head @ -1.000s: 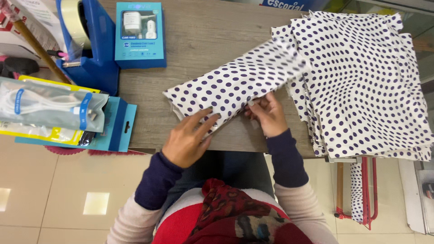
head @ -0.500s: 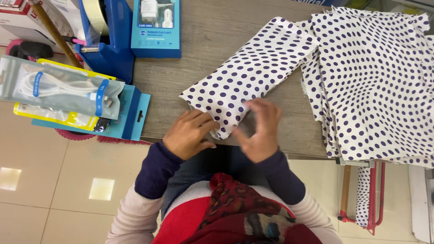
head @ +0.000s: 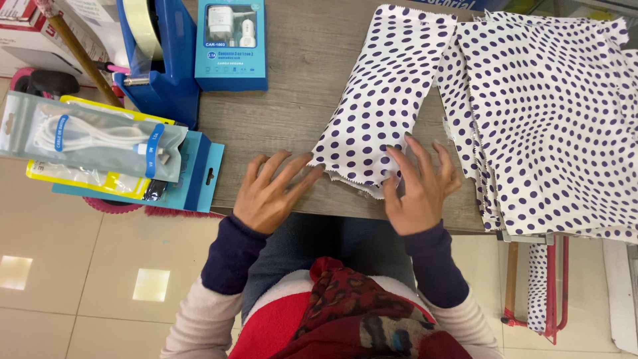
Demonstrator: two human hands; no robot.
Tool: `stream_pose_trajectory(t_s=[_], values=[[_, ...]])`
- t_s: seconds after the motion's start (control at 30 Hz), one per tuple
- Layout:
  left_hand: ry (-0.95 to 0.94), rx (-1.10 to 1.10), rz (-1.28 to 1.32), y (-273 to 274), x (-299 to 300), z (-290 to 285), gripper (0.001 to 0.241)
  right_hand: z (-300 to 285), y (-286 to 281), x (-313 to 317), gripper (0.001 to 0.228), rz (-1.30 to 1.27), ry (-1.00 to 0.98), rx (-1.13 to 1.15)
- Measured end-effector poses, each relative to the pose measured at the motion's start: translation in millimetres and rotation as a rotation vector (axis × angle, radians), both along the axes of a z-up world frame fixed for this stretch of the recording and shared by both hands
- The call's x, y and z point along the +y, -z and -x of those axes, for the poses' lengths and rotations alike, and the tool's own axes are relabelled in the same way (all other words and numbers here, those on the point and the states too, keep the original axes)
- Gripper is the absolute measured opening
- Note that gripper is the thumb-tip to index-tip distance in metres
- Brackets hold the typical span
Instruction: The person wraps a small blue electronic box in white and blue polka-dot paper, folding the edges and securing them with tape from a blue dispenser on the desk.
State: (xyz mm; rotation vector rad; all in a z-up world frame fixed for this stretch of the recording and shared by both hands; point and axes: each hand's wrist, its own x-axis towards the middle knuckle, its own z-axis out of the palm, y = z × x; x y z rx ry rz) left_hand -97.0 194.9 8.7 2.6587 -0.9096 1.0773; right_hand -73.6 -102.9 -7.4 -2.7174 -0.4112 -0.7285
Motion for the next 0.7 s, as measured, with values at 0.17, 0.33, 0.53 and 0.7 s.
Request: stream_pose_trajectory(t_s=[0.17, 0.33, 0.53, 0.7], values=[[0.088, -0.088, -0.041, 12.0, -19.5, -19.6, 0.01, 14.7, -4.9, 13.9, 0.032, 0.134, -0.062, -0.135], [0.237, -0.195, 0.012, 28.8, -27.7, -31.5, 0.018, 14.1, 4.2, -1.4, 0.011, 0.113, -0.101, -0.112], [0.305, -0.211, -0.001, 26.5, -28.5, -19.8, 0.019, 14.0, 2.1, -6.6, 0.008, -0.029, -0.076, -0.004], [0.329, -0.211, 0.057, 30.3, -31.0, -13.4, 0.02, 26.0, -23.3, 21.8, 0.014, 0.064, -0.138, 0.013]])
